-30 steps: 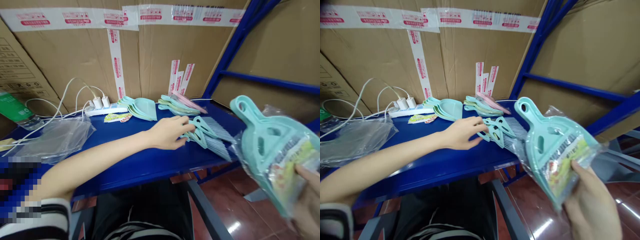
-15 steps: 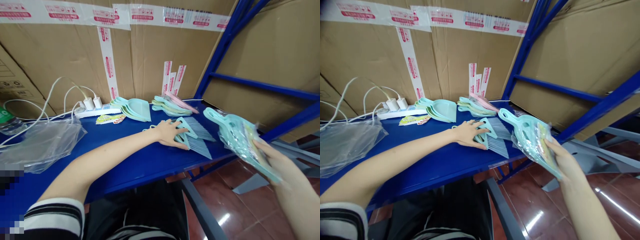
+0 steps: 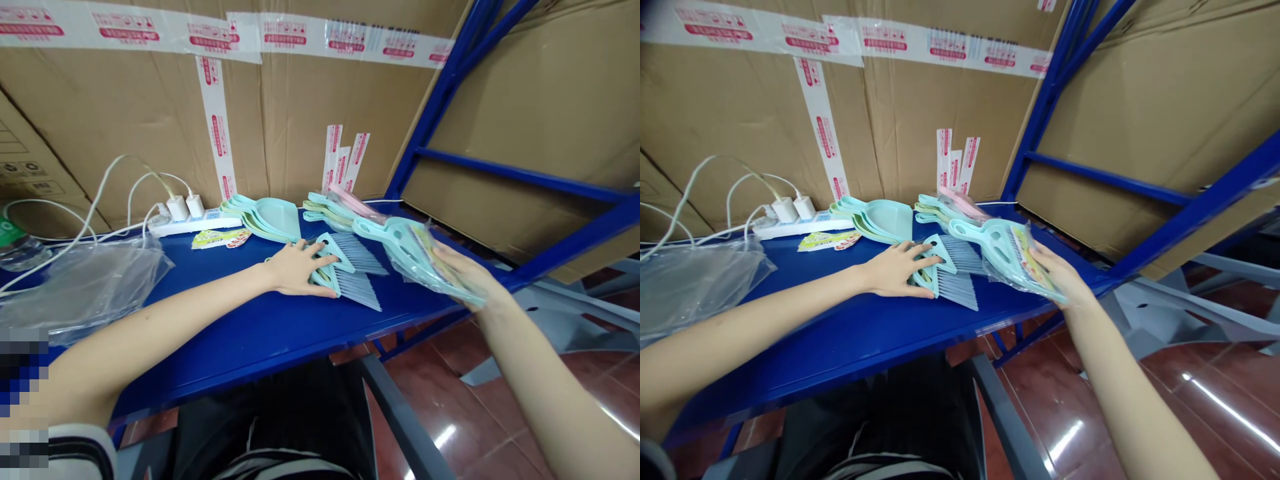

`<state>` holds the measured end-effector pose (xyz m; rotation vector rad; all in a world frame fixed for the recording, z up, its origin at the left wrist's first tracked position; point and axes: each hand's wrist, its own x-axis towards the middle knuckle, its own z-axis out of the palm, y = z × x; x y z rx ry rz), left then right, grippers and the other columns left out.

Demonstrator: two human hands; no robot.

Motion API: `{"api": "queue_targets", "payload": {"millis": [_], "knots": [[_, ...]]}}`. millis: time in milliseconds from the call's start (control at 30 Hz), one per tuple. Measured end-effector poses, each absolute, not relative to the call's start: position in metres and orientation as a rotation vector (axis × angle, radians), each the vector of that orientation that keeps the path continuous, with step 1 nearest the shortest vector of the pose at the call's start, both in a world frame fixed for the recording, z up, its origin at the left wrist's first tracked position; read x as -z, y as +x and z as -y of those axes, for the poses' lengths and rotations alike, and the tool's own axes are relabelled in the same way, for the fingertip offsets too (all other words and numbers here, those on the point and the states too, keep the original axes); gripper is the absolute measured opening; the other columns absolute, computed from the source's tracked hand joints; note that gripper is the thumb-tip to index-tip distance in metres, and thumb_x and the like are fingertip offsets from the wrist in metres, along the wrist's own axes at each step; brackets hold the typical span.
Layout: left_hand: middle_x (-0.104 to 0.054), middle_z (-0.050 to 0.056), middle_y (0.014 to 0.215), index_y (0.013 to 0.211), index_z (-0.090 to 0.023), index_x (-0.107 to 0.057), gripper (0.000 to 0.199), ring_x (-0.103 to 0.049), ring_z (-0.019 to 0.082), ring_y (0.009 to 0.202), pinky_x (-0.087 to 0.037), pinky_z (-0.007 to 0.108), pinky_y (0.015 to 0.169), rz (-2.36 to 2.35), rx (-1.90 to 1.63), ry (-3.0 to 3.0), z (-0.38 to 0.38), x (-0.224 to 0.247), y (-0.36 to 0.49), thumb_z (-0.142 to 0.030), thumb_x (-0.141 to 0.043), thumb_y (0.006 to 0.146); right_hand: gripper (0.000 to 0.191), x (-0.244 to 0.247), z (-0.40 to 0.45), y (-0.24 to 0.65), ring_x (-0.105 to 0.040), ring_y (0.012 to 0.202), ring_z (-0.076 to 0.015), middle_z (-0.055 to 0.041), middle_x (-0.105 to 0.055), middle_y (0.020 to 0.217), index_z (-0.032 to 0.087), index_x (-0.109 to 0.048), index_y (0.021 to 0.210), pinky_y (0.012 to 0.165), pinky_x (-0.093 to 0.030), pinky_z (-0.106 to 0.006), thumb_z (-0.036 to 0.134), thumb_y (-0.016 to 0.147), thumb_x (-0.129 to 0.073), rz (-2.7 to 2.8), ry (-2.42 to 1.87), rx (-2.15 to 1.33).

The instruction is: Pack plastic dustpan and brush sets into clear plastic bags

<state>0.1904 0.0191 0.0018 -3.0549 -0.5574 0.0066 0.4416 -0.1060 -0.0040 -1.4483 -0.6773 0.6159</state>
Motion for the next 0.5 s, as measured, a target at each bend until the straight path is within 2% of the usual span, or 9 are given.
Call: {"api": "queue_targets", "payload": {"millis": [100,200,300,367,500], "knots": [[-0.034,0.016,0.155,0.147,-0.028,-0.039,0.077,-0.039,0.044,0.133,-0.04,0.057,0.101,0.557,0.014,-3.048,-0.022,0.001,0.188,-0.072,-0.048,0.084,0.012,0.002,0.104,0.431,-0.068,0.062,-0.0096,0.0,-0.077,0.08,0.02,-0.073,0.086,0.063,-0.05,-0.017,0.016,0.079,-0.064,0.528,-1.289,-0.891],[-0.036,0.017,0.154,0.147,-0.027,-0.04,0.077,-0.04,0.043,0.131,-0.039,0.055,0.101,0.551,0.031,-3.037,-0.025,0.003,0.187,-0.072,-0.048,0.085,0.013,0.005,0.103,0.424,-0.067,0.06,-0.0076,0.0033,-0.077,0.081,0.021,-0.073,0.089,0.061,-0.05,-0.014,0.019,0.079,-0.067,0.525,-1.193,-0.97],[-0.037,0.016,0.153,0.146,-0.027,-0.04,0.077,-0.042,0.042,0.129,-0.039,0.054,0.101,0.547,0.041,-3.026,-0.027,0.003,0.186,-0.073,-0.047,0.084,0.02,0.013,0.102,0.422,-0.07,0.062,-0.0132,0.0033,-0.077,0.077,0.024,-0.073,0.086,0.058,-0.055,-0.019,0.023,0.066,-0.076,0.574,-1.21,-0.961],[-0.038,0.016,0.153,0.146,-0.026,-0.04,0.078,-0.043,0.041,0.129,-0.038,0.052,0.102,0.55,0.042,-3.013,-0.027,0.003,0.186,-0.073,-0.046,0.084,0.027,0.018,0.103,0.422,-0.073,0.069,-0.0185,0.0013,-0.078,0.08,0.025,-0.073,0.086,0.061,-0.059,-0.025,0.027,0.06,-0.079,0.62,-1.222,-0.948],[-0.039,0.017,0.151,0.147,-0.025,-0.04,0.077,-0.044,0.041,0.126,-0.039,0.05,0.1,0.573,-0.008,-2.998,-0.026,-0.001,0.184,-0.072,-0.045,0.086,0.035,0.018,0.11,0.419,-0.074,0.08,-0.0223,-0.0015,-0.079,0.091,0.024,-0.073,0.093,0.071,-0.061,-0.03,0.03,0.06,-0.079,0.688,-1.208,-0.99]]}}
